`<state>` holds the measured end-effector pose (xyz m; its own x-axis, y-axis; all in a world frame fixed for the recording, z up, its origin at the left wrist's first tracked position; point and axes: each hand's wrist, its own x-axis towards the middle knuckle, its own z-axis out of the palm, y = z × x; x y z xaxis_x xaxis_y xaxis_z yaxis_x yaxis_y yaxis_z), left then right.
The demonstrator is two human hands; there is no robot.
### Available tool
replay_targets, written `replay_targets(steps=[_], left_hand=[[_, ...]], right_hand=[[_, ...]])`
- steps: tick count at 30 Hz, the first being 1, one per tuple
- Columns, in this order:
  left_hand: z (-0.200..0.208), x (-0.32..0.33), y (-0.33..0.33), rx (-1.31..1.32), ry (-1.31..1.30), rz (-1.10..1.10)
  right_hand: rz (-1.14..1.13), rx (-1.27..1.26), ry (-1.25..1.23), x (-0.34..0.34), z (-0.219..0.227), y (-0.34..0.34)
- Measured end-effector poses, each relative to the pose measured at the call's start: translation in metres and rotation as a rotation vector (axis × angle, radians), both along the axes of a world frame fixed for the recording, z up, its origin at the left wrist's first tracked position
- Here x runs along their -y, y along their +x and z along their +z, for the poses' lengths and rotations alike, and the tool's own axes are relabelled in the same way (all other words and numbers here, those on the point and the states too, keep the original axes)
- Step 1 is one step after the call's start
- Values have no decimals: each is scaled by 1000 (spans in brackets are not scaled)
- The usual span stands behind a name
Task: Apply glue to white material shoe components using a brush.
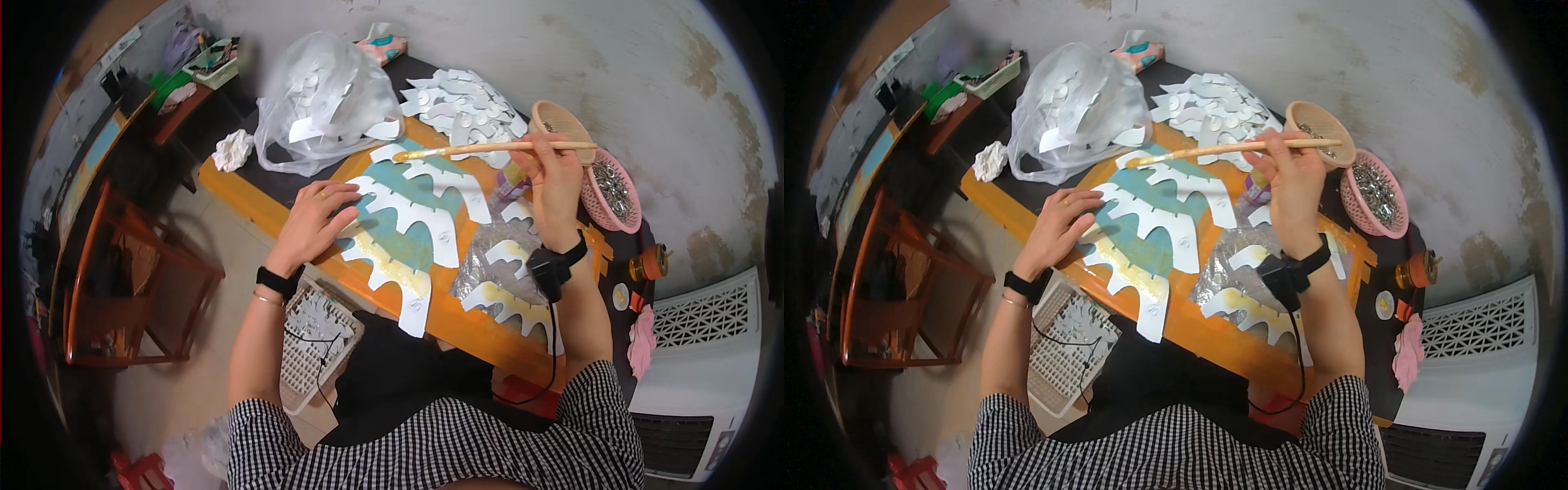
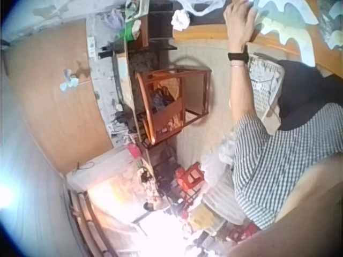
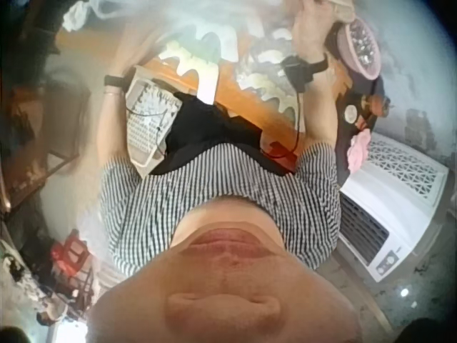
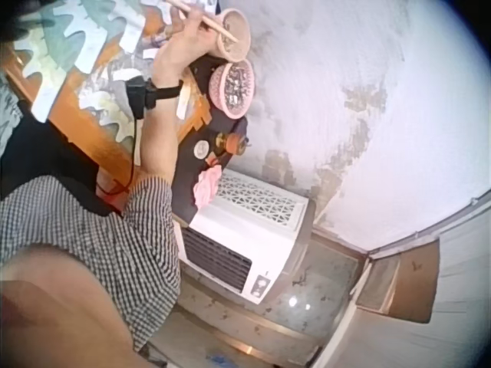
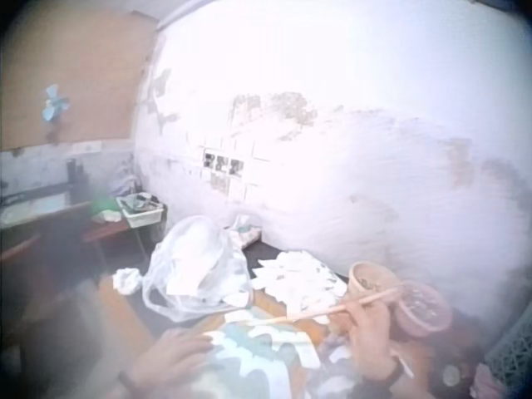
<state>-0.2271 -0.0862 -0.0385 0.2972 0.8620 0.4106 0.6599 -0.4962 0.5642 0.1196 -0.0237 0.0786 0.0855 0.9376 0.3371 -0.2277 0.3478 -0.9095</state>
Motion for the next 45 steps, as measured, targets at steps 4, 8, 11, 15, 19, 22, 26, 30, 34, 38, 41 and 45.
replay_targets(steps=[4, 8, 11, 15, 19, 22, 26, 30, 34, 38, 41, 45], left_hand=[[1, 0, 1, -10, -21, 1], [0, 0, 0, -32, -21, 2], [0, 1, -1, -28, -33, -5], [-2, 0, -1, -21, -20, -1], [-3, 0, -1, 9, -19, 19], [-2, 1, 0, 19, -16, 26], [-2, 0, -1, 13, 1, 27], [-7, 0, 0, 52, 18, 45], [-2, -1, -1, 7, -15, 28], [-3, 0, -1, 8, -21, 31], [-3, 0, -1, 6, -23, 33], [-3, 0, 0, 5, -15, 33]], right_hand=[[46, 85, 9, -5, -23, -31], [78, 102, 20, -11, -36, -47], [62, 136, 0, -15, -43, -52], [89, 112, -8, -17, -53, -56], [122, 135, -13, -14, -56, -55], [123, 149, -23, -7, -49, -54], [105, 179, -7, -5, -45, -51], [88, 196, 69, -5, -45, -52], [140, 224, 164, 3, -45, -60], [204, 310, 214, 12, -48, -58], [241, 335, 225, 18, -42, -53], [224, 355, 269, 17, -39, -44]])
